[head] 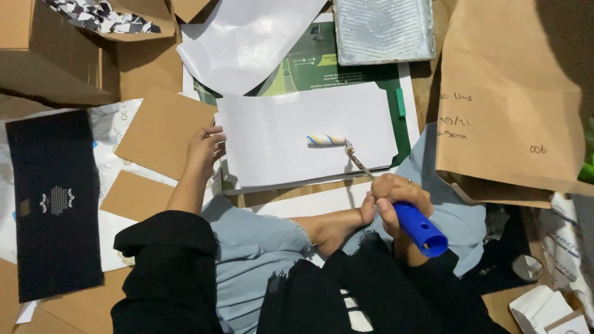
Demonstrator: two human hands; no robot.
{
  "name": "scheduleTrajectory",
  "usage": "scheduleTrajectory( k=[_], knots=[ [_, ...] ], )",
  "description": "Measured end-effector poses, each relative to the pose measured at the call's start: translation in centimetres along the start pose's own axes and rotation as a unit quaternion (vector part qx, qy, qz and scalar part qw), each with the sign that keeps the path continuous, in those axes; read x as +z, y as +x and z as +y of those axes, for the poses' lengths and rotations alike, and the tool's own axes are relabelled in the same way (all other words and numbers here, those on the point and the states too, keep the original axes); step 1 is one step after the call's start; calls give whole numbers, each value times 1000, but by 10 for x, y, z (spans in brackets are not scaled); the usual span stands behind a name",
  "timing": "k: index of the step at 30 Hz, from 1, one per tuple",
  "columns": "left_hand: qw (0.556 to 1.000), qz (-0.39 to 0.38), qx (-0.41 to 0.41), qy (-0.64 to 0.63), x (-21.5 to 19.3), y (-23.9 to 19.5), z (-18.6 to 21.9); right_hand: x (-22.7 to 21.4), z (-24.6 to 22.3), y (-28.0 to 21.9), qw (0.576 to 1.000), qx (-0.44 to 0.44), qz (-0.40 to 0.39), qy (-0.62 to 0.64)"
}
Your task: The person sits on the floor and assembles cardboard packages. They first rub a green block on the edges of a cardboard piece, then apply glue to a white sheet using a roller, and finally place the cardboard piece onto the glued surface.
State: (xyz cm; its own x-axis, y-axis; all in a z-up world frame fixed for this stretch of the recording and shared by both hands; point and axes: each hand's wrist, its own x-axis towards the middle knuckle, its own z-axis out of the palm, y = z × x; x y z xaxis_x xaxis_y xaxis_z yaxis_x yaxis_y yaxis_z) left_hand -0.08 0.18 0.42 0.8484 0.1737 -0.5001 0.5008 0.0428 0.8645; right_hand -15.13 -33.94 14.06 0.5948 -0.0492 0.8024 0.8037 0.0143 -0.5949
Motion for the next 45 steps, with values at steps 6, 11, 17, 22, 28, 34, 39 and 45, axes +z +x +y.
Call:
scheduleTrajectory(
  k=[6,11,17,22,28,34,39,45],
  knots=[
    [1000,-24,-16,-12,1,-9,6,8,-3,3,1000,-10,1,-1],
    [1000,-21,-19,-7,2,-10,7,7,-3,4,1000,-11,-8,-5],
    [999,-26,-17,-25,2,4,-10,9,-5,4,1000,-1,-8,-11],
    [995,-42,-14,-90,11,-10,2,5,-4,0,1000,16,-19,4],
    [986,-97,10,-132,13,-17,8,1,1,-3,1000,12,-4,4],
    [984,-110,18,-136,16,-15,6,1,2,-4,999,33,14,-23],
    [986,-108,39,-119,13,1,-10,5,2,-3,999,24,12,-21],
    [995,-65,62,-45,10,9,-20,0,5,-7,1000,29,2,3]
  ],
)
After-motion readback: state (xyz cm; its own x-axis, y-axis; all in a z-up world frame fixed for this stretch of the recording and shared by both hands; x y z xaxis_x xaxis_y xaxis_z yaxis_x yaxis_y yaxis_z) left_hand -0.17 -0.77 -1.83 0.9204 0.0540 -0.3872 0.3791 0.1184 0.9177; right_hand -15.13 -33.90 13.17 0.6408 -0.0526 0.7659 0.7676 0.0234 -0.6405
